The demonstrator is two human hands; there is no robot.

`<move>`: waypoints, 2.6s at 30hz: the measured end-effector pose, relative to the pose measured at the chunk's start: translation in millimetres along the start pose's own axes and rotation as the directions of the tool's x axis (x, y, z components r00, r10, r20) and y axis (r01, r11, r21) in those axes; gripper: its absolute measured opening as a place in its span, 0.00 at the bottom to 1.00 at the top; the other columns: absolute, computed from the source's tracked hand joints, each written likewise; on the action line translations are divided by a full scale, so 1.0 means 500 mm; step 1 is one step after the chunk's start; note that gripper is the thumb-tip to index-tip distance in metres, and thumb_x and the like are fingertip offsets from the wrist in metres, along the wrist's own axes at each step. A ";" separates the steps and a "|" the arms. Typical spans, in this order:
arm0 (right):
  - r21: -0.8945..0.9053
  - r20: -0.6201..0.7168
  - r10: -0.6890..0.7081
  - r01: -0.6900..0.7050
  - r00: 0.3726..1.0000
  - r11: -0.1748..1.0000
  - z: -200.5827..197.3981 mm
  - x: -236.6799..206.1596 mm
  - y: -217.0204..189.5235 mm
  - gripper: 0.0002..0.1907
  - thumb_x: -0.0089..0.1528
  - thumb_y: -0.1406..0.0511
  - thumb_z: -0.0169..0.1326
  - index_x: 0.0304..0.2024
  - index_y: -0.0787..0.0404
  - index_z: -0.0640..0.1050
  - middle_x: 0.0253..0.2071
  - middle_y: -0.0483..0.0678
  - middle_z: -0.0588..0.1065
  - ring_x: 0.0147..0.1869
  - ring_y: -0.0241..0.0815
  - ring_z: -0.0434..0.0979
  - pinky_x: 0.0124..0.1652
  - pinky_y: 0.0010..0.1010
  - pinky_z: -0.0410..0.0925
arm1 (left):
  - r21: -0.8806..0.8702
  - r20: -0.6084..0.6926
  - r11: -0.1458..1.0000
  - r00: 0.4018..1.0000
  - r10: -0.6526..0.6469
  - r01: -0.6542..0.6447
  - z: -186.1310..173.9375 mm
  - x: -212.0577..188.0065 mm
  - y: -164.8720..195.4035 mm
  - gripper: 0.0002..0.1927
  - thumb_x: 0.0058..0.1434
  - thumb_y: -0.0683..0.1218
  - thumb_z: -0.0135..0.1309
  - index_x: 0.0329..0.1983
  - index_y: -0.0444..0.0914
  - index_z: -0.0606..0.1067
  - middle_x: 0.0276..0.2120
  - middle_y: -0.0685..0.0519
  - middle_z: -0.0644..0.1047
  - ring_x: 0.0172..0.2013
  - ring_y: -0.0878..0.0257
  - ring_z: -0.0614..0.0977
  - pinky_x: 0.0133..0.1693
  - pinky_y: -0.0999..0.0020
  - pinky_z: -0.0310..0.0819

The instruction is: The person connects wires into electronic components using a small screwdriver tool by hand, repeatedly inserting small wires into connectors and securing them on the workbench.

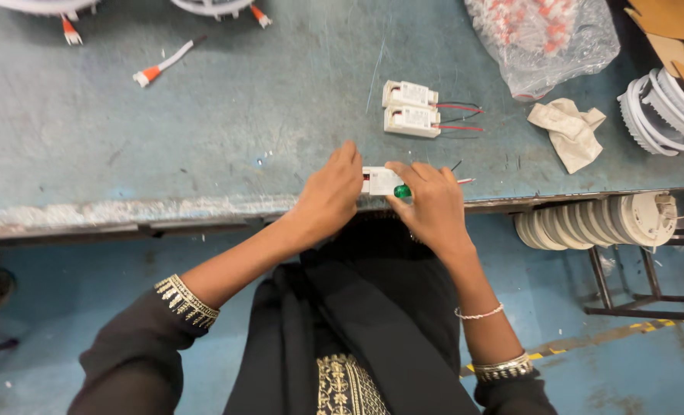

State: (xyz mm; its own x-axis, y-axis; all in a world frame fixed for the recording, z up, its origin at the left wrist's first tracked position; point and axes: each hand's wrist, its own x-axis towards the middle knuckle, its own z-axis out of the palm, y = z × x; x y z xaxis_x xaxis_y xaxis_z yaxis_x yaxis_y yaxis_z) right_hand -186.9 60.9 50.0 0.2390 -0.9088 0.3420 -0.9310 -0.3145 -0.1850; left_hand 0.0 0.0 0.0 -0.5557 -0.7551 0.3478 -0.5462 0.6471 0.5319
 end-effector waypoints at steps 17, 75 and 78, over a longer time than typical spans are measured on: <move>0.159 0.072 0.257 -0.266 0.964 0.951 0.098 0.611 0.407 0.27 0.53 0.52 0.72 0.39 0.68 0.82 0.28 0.57 0.77 0.31 0.49 0.78 0.35 0.39 0.69 | -0.528 -0.583 0.846 0.756 -0.299 -0.073 -0.077 0.208 -0.244 0.08 0.72 0.46 0.53 0.48 0.36 0.74 0.31 0.56 0.75 0.30 0.70 0.74 0.30 0.74 0.66; -0.268 -0.190 0.379 -0.419 0.906 0.867 -0.028 0.312 0.762 0.22 0.66 0.52 0.58 0.50 0.62 0.79 0.45 0.63 0.79 0.48 0.65 0.80 0.46 0.50 0.72 | -0.533 -0.210 0.836 0.936 -0.283 0.133 -0.071 0.213 -0.209 0.22 0.77 0.53 0.41 0.35 0.34 0.76 0.14 0.58 0.64 0.18 0.72 0.63 0.22 0.70 0.56; -0.336 -0.144 0.243 -0.278 0.959 0.900 -0.034 0.281 0.784 0.21 0.67 0.52 0.58 0.50 0.62 0.79 0.45 0.62 0.79 0.49 0.65 0.80 0.47 0.50 0.72 | -0.502 -0.206 0.855 0.943 -0.263 0.129 -0.071 0.215 -0.209 0.25 0.77 0.54 0.37 0.35 0.34 0.77 0.13 0.57 0.65 0.16 0.71 0.65 0.22 0.70 0.57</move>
State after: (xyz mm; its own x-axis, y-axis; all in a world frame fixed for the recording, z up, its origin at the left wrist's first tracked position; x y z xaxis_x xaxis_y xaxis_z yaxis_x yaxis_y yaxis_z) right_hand -522.7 -185.5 41.2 -0.0366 -0.9089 0.4155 -0.9969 0.0620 0.0479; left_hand 19.5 -152.8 9.1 -0.2515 -0.9035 0.3471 -0.2239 0.4032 0.8873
